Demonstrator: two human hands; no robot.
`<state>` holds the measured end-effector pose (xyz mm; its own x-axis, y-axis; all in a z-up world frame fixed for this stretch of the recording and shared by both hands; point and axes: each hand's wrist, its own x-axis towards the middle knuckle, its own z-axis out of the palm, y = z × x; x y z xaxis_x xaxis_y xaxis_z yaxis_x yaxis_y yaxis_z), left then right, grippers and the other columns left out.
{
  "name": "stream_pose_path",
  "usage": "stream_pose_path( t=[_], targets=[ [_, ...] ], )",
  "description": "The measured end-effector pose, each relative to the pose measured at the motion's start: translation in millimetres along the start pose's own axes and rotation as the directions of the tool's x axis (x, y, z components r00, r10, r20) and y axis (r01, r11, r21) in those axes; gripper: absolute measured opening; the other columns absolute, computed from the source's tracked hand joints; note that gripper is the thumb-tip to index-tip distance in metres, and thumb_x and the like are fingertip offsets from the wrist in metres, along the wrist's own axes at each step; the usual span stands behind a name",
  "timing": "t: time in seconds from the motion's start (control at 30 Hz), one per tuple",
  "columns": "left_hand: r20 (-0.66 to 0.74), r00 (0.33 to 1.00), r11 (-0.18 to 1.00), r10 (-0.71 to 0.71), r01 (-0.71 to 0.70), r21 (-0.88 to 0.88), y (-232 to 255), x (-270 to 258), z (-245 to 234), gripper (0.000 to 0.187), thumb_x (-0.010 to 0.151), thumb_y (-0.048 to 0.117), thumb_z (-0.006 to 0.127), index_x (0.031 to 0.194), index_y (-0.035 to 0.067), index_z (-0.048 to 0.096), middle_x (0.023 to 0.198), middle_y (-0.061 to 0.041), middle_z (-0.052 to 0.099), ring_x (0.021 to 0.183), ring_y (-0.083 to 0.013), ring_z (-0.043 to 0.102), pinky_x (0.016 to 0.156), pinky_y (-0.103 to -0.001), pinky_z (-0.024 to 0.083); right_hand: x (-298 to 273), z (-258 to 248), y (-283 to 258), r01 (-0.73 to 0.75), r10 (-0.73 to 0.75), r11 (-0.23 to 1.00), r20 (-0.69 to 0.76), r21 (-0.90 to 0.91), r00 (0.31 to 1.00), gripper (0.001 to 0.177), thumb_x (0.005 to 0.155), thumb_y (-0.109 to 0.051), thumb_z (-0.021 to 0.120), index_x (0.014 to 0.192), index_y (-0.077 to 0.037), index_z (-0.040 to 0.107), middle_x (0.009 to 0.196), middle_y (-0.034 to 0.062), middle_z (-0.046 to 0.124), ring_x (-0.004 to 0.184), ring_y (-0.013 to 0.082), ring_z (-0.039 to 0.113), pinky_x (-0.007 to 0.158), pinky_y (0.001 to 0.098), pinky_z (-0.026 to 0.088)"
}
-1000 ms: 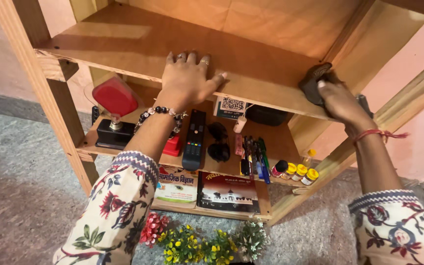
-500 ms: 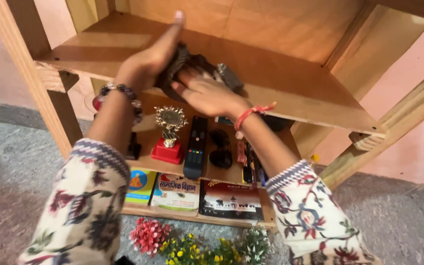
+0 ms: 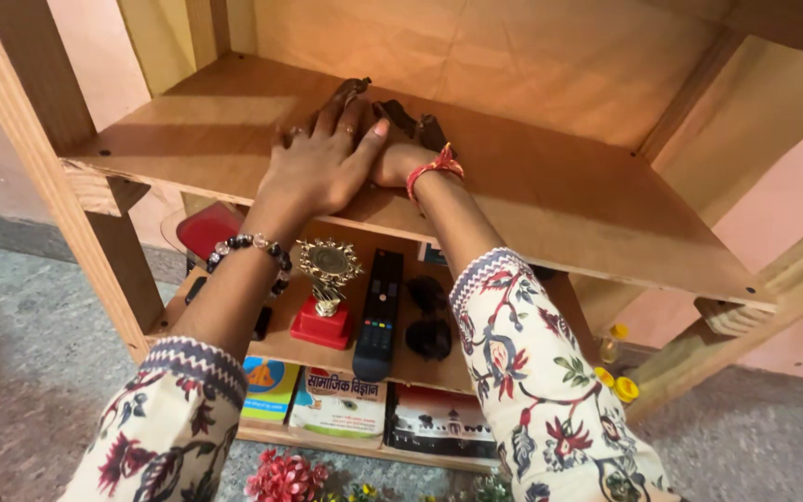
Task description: The person removes three potted artificial plants from the top shelf of a wooden shelving unit and places them on the floor. Then, using a dark cloth, the person wipes the top shelf surface repeatedly. The person remains seated on the floor throughout the clip.
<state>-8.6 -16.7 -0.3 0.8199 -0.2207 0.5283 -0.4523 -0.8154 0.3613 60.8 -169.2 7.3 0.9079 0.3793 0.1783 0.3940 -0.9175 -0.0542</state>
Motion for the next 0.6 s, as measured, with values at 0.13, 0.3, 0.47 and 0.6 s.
stream_pose_path(
  t=[0.13, 0.3, 0.47, 0.6],
  targets=[
    [0.026, 0.999, 1.0, -0.028, 0.028, -0.002, 0.1, -1.2, -3.4, 0.079, 0.097, 0.067, 0.026, 0.161, 0.021, 0.027, 0.168, -0.014, 0.021, 0.143, -0.0522, 0.035, 0.116, -0.067, 0.02, -1.4, -15.1, -5.0, -0.027, 0.027, 1.0, -0.015, 0.006, 1.0, 0.075, 0.095, -0.05, 0.044, 0.161, -0.022, 0.024, 0.169, 0.0066, 0.024, 0.154, 0.0246, 0.016, 0.117, 0.0664, 0.012],
    [0.071, 0.996, 0.998, -0.059, 0.058, 0.012, 2.6, 0.6, -3.8, 0.086, 0.094, 0.072, 0.028, 0.163, 0.02, 0.022, 0.167, -0.022, 0.019, 0.138, -0.0567, 0.036, 0.114, -0.066, 0.022, 21.6, -24.2, -4.3, 0.031, -0.035, 0.992, -0.033, -0.119, 0.999, 0.071, 0.092, -0.052, 0.052, 0.154, -0.026, 0.034, 0.167, 0.0035, 0.024, 0.154, 0.0308, 0.007, 0.115, 0.0719, 0.006],
    [0.128, 0.987, 0.992, -0.099, 0.087, 0.093, 2.2, 2.6, -4.0, 0.085, 0.094, 0.073, 0.029, 0.162, 0.022, 0.023, 0.165, -0.024, 0.018, 0.143, -0.054, 0.032, 0.117, -0.066, 0.019, 43.6, -13.3, 24.2, -0.048, 0.034, 0.981, -0.08, -0.188, 0.996, 0.057, 0.092, -0.034, 0.052, 0.149, -0.031, 0.051, 0.159, 0.0089, 0.041, 0.148, 0.0337, 0.037, 0.116, 0.0593, 0.034],
    [0.183, 0.983, 0.964, 0.027, -0.074, 0.255, 0.0, 1.6, -3.2, 0.08, 0.094, 0.072, 0.031, 0.163, 0.031, 0.026, 0.164, -0.026, 0.019, 0.147, -0.0531, 0.026, 0.114, -0.069, 0.016, 43.3, -14.4, 75.6, -0.099, 0.098, 0.972, -0.015, -0.214, 0.995, 0.06, 0.091, -0.031, 0.051, 0.151, -0.026, 0.046, 0.158, 0.0128, 0.037, 0.144, 0.0363, 0.038, 0.114, 0.0565, 0.036]
  ],
)
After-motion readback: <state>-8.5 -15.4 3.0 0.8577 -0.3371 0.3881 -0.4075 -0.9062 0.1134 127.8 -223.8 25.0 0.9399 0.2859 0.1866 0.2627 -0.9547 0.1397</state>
